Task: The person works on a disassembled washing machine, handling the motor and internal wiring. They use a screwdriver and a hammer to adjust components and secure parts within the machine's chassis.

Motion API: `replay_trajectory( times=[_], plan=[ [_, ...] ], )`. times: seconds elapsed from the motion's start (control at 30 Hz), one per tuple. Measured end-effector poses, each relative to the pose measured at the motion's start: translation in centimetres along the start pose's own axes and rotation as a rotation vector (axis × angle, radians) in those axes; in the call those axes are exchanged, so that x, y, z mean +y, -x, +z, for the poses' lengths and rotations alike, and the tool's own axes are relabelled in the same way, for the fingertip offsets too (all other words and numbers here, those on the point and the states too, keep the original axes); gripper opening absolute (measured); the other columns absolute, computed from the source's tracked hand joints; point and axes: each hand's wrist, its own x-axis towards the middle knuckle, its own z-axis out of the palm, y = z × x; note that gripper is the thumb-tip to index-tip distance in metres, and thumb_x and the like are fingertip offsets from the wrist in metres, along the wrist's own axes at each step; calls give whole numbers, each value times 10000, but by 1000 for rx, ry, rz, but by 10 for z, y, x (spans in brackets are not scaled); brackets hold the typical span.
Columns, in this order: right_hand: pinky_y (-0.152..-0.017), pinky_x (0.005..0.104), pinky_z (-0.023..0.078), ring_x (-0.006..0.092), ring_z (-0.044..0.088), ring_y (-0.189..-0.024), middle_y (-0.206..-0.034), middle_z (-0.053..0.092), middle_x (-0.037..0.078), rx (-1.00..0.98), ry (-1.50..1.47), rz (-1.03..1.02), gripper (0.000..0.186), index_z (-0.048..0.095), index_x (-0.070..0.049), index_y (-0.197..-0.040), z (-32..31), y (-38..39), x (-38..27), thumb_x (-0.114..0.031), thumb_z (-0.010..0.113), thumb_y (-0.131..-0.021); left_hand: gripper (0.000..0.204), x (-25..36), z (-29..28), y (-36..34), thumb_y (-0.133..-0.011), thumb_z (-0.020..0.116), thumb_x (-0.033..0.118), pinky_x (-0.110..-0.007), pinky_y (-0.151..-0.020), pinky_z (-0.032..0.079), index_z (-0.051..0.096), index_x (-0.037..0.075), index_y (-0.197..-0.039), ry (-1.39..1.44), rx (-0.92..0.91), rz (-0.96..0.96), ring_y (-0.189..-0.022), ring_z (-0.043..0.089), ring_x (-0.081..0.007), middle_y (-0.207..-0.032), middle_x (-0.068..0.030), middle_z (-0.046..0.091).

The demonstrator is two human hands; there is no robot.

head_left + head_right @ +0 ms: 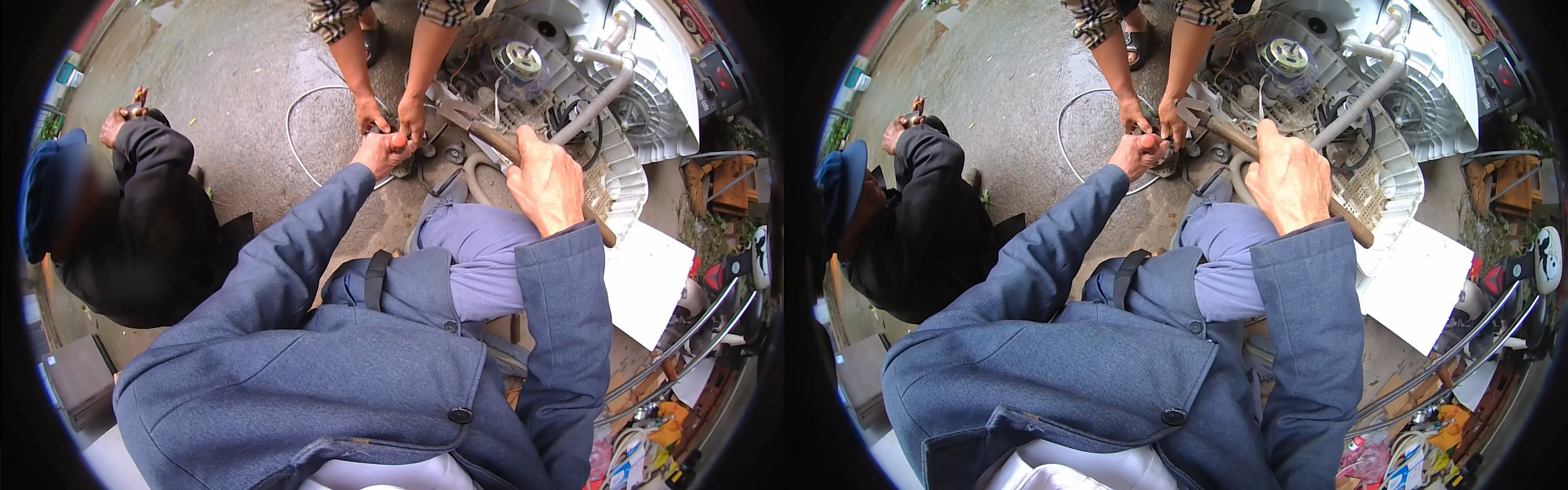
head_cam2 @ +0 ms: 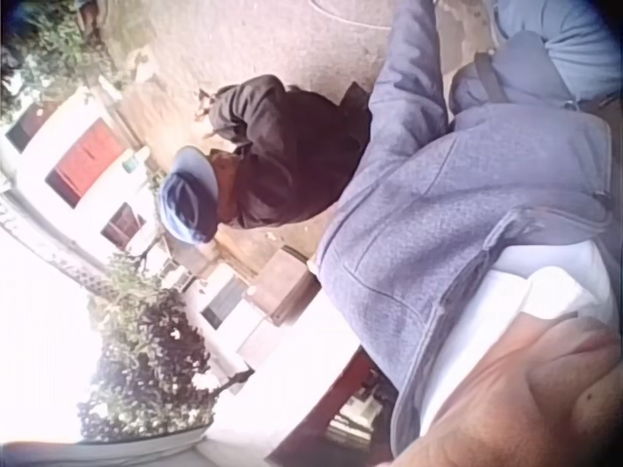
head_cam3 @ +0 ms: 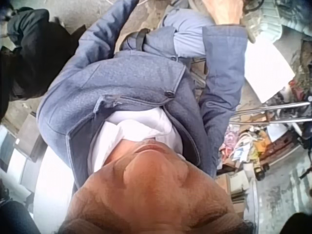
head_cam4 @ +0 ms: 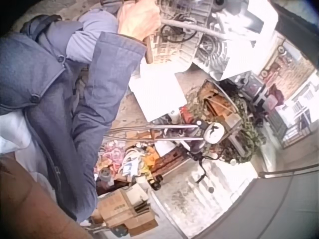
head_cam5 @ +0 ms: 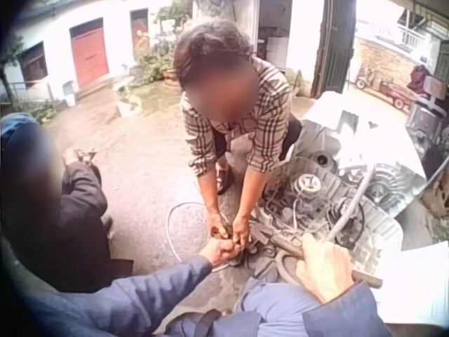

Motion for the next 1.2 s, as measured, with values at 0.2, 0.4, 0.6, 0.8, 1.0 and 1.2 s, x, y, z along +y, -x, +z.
replay_trajectory(
  times=[0.2, 0.4, 0.6, 0.8, 1.0, 1.2],
  plan=[
    [-730, 565, 517, 480, 663, -791, -775, 666, 253, -68, -122, -194, 195, 559, -32, -967, 14, -4, 6, -99, 614, -792, 337, -5, 3, -12, -900, 730, 346, -361, -573, 466, 623, 65, -747, 184, -41, 21, -557, 532, -166, -597, -55, 568],
    [-691, 563, 497, 471, 645, -762, -740, 641, 233, -54, -246, -331, 216, 561, -65, -975, 28, -20, -2, -98, 616, -769, 276, -1, 7, -14, -944, 683, 310, -367, -578, 490, 691, 67, -813, -101, -21, 4, -571, 589, -175, -647, -87, 642],
    [-692, 547, 501, 463, 646, -781, -760, 639, 238, -109, -325, -439, 206, 553, -67, -995, 22, -52, 18, -98, 606, -798, 338, 4, 7, -11, -991, 656, 333, -338, -585, 408, 645, 101, -746, 173, 23, 79, -568, 442, -135, -604, -36, 519],
    [-679, 566, 491, 482, 636, -762, -753, 632, 242, -143, -320, -423, 209, 523, -57, -983, 50, -47, 27, -113, 615, -804, 192, -7, 17, -12, -932, 719, 228, -340, -649, 474, 660, 68, -846, 52, -42, -15, -622, 505, -157, -669, -24, 605],
    [-686, 575, 493, 499, 633, -773, -753, 635, 252, -161, -265, -330, 189, 508, -32, -967, 59, -37, 5, -100, 589, -811, 256, 4, 9, -5, -916, 741, 293, -373, -639, 494, 676, 49, -870, -21, 14, -33, -604, 542, -239, -696, -132, 628],
    [-652, 469, 515, 460, 639, -708, -738, 624, 257, -146, -503, -213, 227, 587, -16, -1014, 12, -40, -13, -86, 618, -799, 235, 3, 12, -5, -904, 736, 279, -384, -656, 508, 686, 50, -888, 8, 82, 10, -626, 586, -268, -729, -146, 652]
  ],
)
